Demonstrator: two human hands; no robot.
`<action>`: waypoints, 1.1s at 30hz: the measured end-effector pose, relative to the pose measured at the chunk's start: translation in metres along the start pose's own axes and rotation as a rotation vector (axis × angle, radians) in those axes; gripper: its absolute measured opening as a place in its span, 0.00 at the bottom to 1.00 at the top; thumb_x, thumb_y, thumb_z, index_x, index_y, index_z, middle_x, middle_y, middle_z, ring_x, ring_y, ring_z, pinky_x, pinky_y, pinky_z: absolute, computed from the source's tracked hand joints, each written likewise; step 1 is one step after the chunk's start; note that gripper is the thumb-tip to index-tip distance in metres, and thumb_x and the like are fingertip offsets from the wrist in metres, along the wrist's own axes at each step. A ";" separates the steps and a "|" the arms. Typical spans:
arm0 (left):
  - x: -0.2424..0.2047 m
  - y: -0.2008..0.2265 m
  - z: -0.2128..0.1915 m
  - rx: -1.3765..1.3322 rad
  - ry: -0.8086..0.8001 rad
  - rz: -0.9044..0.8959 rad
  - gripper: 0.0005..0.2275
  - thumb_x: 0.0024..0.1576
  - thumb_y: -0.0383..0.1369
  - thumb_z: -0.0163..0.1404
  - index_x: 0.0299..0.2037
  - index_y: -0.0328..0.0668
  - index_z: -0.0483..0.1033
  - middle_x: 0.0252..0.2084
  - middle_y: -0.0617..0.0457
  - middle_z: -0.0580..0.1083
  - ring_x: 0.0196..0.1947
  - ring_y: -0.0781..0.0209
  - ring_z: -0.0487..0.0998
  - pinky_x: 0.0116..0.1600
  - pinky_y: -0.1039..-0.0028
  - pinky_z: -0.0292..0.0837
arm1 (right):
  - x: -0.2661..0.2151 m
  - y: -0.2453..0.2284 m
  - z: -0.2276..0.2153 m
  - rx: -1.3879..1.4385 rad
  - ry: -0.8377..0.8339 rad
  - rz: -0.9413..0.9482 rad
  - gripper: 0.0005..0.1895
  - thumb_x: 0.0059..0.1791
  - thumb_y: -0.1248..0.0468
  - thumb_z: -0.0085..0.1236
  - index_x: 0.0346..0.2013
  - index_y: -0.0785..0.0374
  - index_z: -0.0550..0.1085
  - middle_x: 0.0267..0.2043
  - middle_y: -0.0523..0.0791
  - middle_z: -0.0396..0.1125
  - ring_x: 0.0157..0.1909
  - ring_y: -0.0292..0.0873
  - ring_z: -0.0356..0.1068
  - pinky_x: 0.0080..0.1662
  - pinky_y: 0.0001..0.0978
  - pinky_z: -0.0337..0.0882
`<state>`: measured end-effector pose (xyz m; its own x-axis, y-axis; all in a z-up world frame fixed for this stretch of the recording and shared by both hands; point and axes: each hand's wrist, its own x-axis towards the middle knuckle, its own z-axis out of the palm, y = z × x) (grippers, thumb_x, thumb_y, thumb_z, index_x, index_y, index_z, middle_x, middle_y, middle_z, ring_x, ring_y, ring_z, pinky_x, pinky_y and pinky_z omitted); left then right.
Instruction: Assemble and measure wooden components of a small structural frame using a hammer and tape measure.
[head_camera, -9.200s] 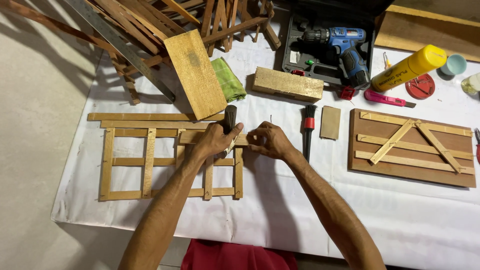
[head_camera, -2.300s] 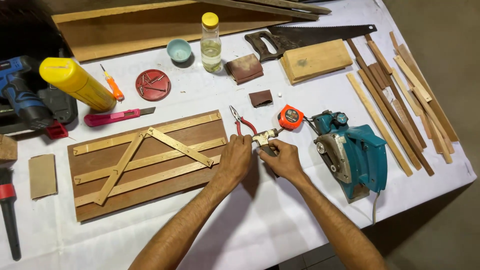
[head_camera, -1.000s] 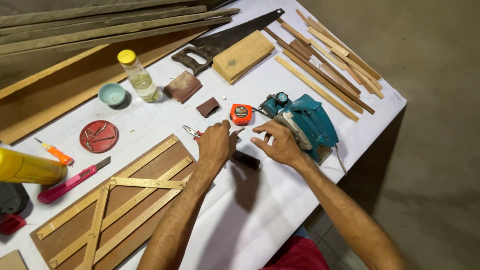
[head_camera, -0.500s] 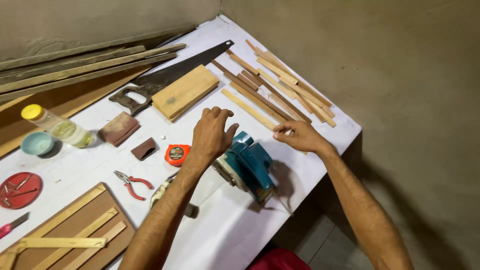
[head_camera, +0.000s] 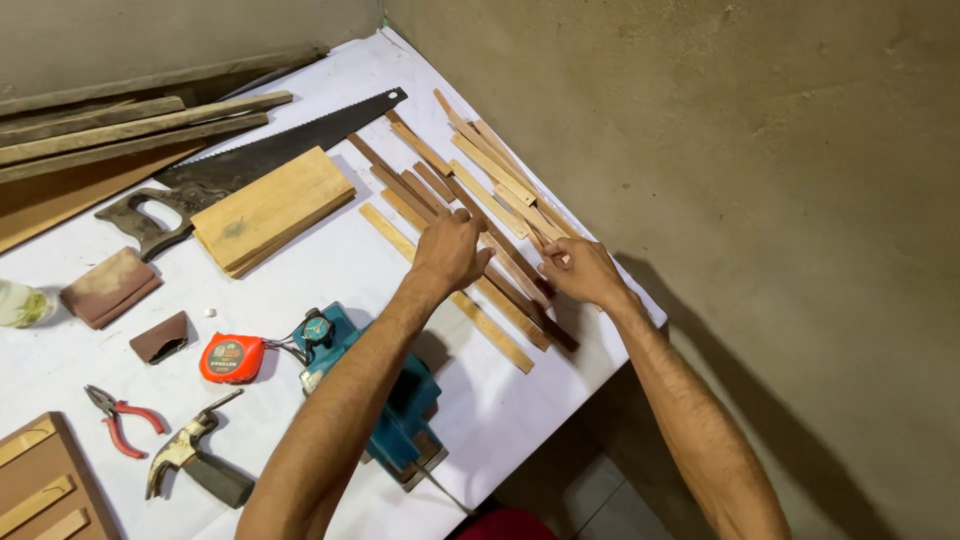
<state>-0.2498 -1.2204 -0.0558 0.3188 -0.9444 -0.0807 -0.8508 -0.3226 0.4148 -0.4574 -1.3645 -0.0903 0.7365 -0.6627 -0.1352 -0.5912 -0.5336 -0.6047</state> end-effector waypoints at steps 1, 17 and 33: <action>0.013 -0.002 0.010 0.000 0.000 -0.010 0.21 0.58 0.41 0.56 0.59 0.40 0.74 0.52 0.41 0.75 0.54 0.45 0.75 0.57 0.55 0.75 | 0.014 0.012 0.004 0.002 -0.008 -0.006 0.18 0.46 0.57 0.66 0.47 0.63 0.80 0.43 0.49 0.77 0.41 0.43 0.77 0.46 0.37 0.76; 0.093 -0.016 0.082 0.297 -0.460 -0.070 0.41 0.61 0.53 0.51 0.77 0.47 0.40 0.79 0.45 0.40 0.74 0.37 0.50 0.72 0.43 0.53 | 0.109 0.086 0.055 -0.275 0.088 -0.077 0.05 0.51 0.68 0.60 0.38 0.62 0.83 0.33 0.48 0.76 0.31 0.41 0.74 0.38 0.38 0.75; 0.070 -0.022 0.053 0.091 -0.004 -0.024 0.32 0.58 0.44 0.54 0.70 0.35 0.59 0.71 0.42 0.61 0.71 0.38 0.57 0.71 0.43 0.54 | 0.110 0.106 0.040 0.015 0.165 -0.088 0.14 0.50 0.69 0.55 0.49 0.68 0.78 0.37 0.46 0.75 0.22 0.36 0.71 0.24 0.29 0.72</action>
<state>-0.2313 -1.2824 -0.1187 0.3382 -0.9364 -0.0938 -0.8772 -0.3497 0.3290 -0.4264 -1.4730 -0.2009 0.7207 -0.6915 0.0487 -0.5206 -0.5863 -0.6206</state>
